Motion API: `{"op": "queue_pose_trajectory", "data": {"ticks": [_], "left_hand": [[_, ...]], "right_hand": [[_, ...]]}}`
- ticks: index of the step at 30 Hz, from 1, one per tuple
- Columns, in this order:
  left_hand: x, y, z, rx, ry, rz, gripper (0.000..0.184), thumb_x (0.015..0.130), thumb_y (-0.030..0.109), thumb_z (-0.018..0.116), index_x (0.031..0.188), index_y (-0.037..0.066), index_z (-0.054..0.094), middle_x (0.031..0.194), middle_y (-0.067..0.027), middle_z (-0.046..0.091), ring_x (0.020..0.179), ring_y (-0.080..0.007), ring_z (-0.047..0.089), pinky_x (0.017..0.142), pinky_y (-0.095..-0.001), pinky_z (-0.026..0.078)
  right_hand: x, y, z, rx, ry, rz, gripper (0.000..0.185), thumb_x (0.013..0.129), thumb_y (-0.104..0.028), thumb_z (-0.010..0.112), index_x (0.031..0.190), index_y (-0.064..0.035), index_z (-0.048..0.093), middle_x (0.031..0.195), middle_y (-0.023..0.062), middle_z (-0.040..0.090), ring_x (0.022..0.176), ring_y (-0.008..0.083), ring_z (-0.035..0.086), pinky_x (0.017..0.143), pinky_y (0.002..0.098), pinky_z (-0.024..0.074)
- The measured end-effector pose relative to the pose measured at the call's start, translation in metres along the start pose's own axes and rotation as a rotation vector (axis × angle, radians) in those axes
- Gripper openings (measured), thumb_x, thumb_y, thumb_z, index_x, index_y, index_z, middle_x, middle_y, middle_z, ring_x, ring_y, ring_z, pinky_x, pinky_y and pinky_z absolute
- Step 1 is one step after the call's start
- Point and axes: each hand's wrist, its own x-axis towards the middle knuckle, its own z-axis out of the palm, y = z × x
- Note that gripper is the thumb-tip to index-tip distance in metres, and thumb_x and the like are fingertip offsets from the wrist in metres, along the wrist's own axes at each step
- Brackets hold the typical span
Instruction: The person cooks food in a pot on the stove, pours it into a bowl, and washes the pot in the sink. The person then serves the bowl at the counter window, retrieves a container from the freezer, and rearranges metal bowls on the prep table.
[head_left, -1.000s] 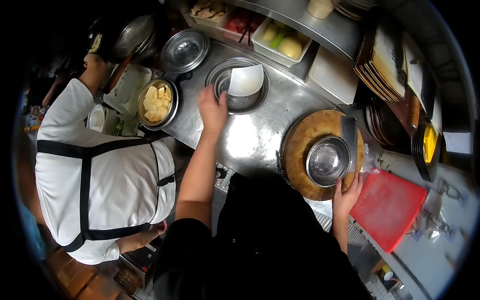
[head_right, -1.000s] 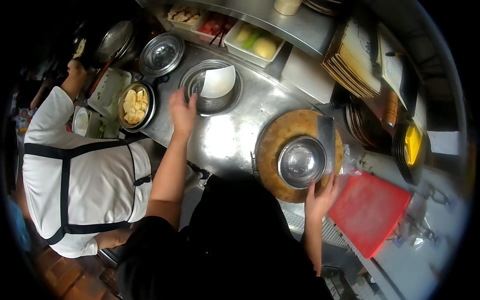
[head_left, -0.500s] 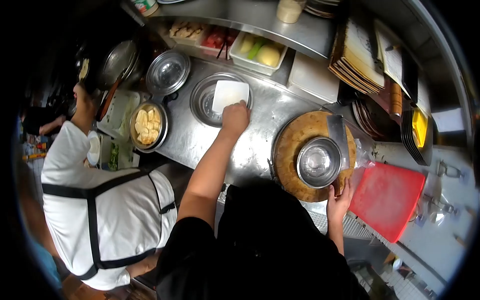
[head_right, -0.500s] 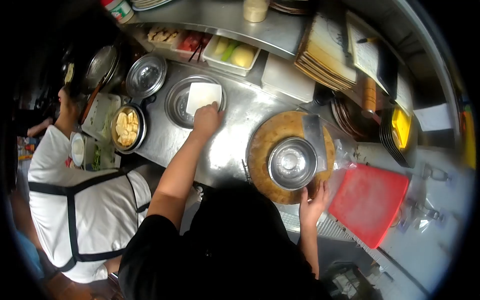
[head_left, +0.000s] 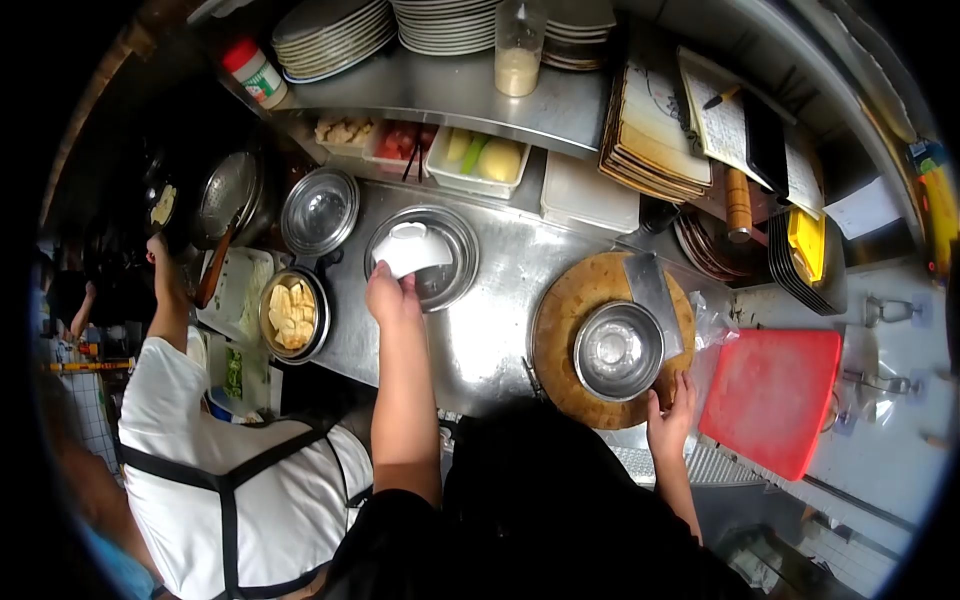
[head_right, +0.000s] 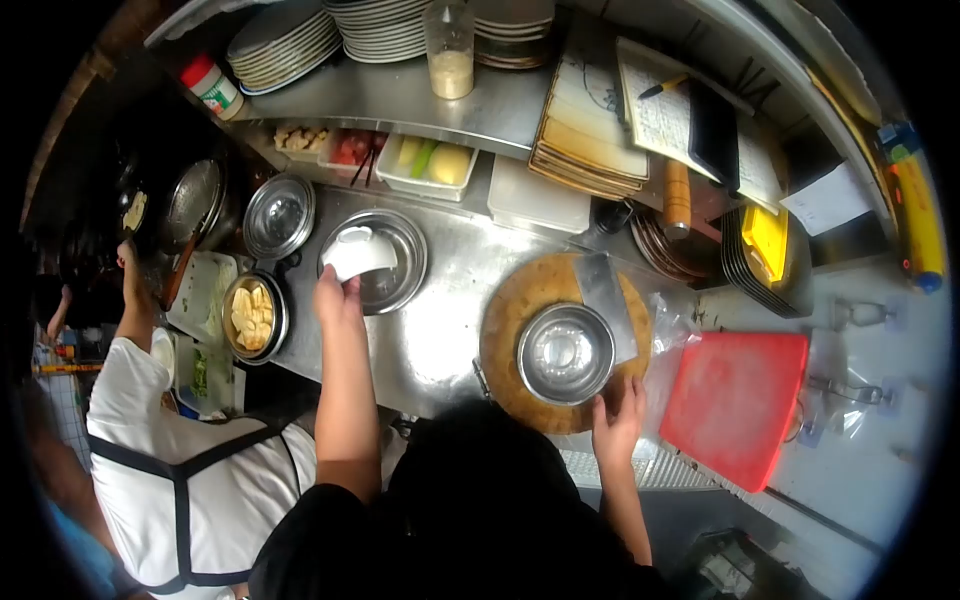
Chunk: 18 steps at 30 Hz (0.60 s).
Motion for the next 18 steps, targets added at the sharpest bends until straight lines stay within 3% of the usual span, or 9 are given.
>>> {"op": "queue_pose_trajectory", "data": {"ticks": [1, 4, 8, 9, 11, 13, 15, 18], "left_hand": [[-0.026, 0.01, 0.01, -0.052, -0.038, 0.034, 0.023, 0.102, 0.005, 0.051, 0.122, -0.005, 0.055, 0.109, -0.0154, 0.067, 0.097, -0.0242, 0.067, 0.078, -0.036, 0.057], [-0.073, 0.023, 0.03, 0.059, -0.318, 0.394, 0.024, 0.101, 0.006, 0.055, 0.122, -0.006, 0.056, 0.107, -0.0141, 0.067, 0.098, -0.0198, 0.065, 0.082, -0.0315, 0.055], [-0.14, 0.047, 0.076, 0.441, -0.41, 0.877, 0.019, 0.098, 0.003, 0.06, 0.114, -0.006, 0.06, 0.104, -0.0096, 0.067, 0.092, -0.012, 0.062, 0.081, -0.027, 0.051], [-0.153, 0.053, 0.084, 0.551, -0.493, 0.995, 0.018, 0.095, 0.0, 0.063, 0.113, -0.005, 0.062, 0.104, -0.0113, 0.069, 0.091, -0.0146, 0.064, 0.082, -0.0254, 0.051], [-0.172, 0.058, 0.108, 0.677, -0.753, 1.428, 0.017, 0.091, -0.005, 0.063, 0.109, -0.004, 0.064, 0.101, -0.0134, 0.069, 0.089, -0.0206, 0.067, 0.082, -0.029, 0.053], [-0.198, 0.048, 0.142, 0.672, -0.899, 1.7, 0.019, 0.086, -0.009, 0.064, 0.104, -0.003, 0.065, 0.099, -0.0171, 0.067, 0.089, -0.0308, 0.067, 0.081, -0.0357, 0.054], [-0.205, 0.027, 0.177, 0.659, -1.051, 1.744, 0.029, 0.077, -0.013, 0.064, 0.104, -0.003, 0.064, 0.098, -0.0191, 0.066, 0.092, -0.0378, 0.065, 0.083, -0.042, 0.054], [-0.209, 0.002, 0.241, 0.658, -1.055, 1.908, 0.023, 0.071, -0.004, 0.061, 0.094, -0.001, 0.062, 0.093, -0.0161, 0.063, 0.088, -0.0336, 0.06, 0.083, -0.0415, 0.052]], "right_hand": [[0.0, 0.003, -0.001, -0.004, 0.001, -0.005, 0.058, 0.086, -0.013, 0.073, 0.137, 0.0044, 0.051, 0.143, 0.0289, 0.047, 0.131, 0.0445, 0.048, 0.108, 0.046, 0.0414], [0.003, 0.0, -0.003, -0.014, -0.009, -0.017, 0.058, 0.086, -0.012, 0.073, 0.137, 0.005, 0.051, 0.143, 0.0289, 0.047, 0.131, 0.0448, 0.047, 0.109, 0.0464, 0.0402], [0.005, 0.003, -0.007, -0.075, -0.011, -0.085, 0.059, 0.086, -0.011, 0.073, 0.137, 0.0053, 0.05, 0.143, 0.029, 0.046, 0.132, 0.045, 0.045, 0.111, 0.0475, 0.0378], [0.005, 0.004, -0.007, -0.051, 0.001, -0.078, 0.059, 0.086, -0.011, 0.072, 0.137, 0.0052, 0.05, 0.143, 0.029, 0.046, 0.132, 0.045, 0.045, 0.111, 0.0478, 0.0375], [0.004, 0.006, -0.008, -0.003, 0.013, -0.069, 0.059, 0.086, -0.011, 0.072, 0.138, 0.0049, 0.05, 0.143, 0.029, 0.046, 0.133, 0.0451, 0.044, 0.111, 0.0483, 0.0369], [0.002, 0.007, -0.008, -0.011, 0.022, -0.075, 0.059, 0.086, -0.011, 0.072, 0.138, 0.0047, 0.049, 0.144, 0.029, 0.045, 0.133, 0.0446, 0.044, 0.111, 0.0481, 0.0363], [-0.001, 0.007, -0.009, -0.016, 0.033, -0.085, 0.059, 0.086, -0.011, 0.071, 0.138, 0.0048, 0.049, 0.144, 0.029, 0.045, 0.133, 0.0446, 0.044, 0.112, 0.048, 0.0362], [-0.009, 0.013, -0.012, 0.015, 0.03, -0.075, 0.059, 0.086, -0.011, 0.071, 0.139, 0.0047, 0.048, 0.144, 0.0287, 0.045, 0.133, 0.0442, 0.044, 0.111, 0.0471, 0.0379]]}}
